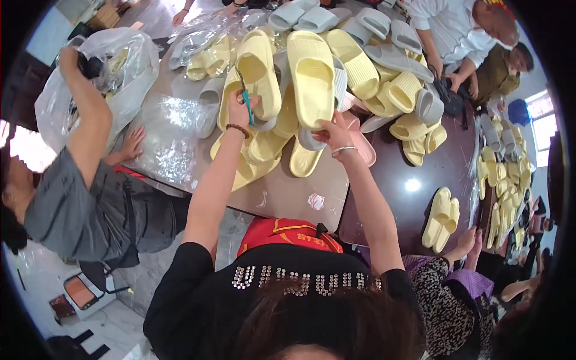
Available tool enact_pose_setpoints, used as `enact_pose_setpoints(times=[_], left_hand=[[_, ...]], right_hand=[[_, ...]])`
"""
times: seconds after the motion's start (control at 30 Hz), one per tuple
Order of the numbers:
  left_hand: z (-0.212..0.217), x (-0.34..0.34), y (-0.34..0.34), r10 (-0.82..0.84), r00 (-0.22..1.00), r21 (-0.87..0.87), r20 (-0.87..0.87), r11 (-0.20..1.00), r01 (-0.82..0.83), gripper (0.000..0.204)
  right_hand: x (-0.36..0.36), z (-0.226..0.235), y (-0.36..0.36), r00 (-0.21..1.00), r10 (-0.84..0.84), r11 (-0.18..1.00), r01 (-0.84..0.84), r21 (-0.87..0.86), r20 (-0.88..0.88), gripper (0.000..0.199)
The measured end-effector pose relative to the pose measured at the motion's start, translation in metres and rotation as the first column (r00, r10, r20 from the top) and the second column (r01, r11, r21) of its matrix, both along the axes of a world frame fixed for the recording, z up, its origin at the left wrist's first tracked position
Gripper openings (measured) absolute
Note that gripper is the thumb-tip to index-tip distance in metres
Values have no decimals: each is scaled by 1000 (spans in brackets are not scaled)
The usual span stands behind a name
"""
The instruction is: Trim excess plastic material from newly manufactured slippers using scissors.
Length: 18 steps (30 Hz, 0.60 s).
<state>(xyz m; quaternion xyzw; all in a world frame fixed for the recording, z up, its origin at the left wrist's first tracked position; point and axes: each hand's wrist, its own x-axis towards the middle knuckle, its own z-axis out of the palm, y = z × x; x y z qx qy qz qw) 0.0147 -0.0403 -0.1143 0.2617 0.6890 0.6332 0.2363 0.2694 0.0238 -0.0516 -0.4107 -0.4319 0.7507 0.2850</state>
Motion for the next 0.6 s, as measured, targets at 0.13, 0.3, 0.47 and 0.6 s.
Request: enact_pose_setpoints(times=[0.13,0.3,0.47,0.6], left_hand=[[28,24,-4,-93,957,238,274,971,27,55],[54,88,-43,-268,950,302,162,930,211,61],[13,171,-65,-408,894,-11,-186,911,413,57],[-11,250,-75,-575,817,-222,-48,803,552,52]], right_hand=[[2,-4,-19,999,-24,997,22,68,40,50],[50,-7,-62,984,-137,989,129,-75,-111,50],[142,-51,-108,941,-324,938,307,-161,-93,50],[218,-98,-146,888,-458,865,437,-246,-36,58]])
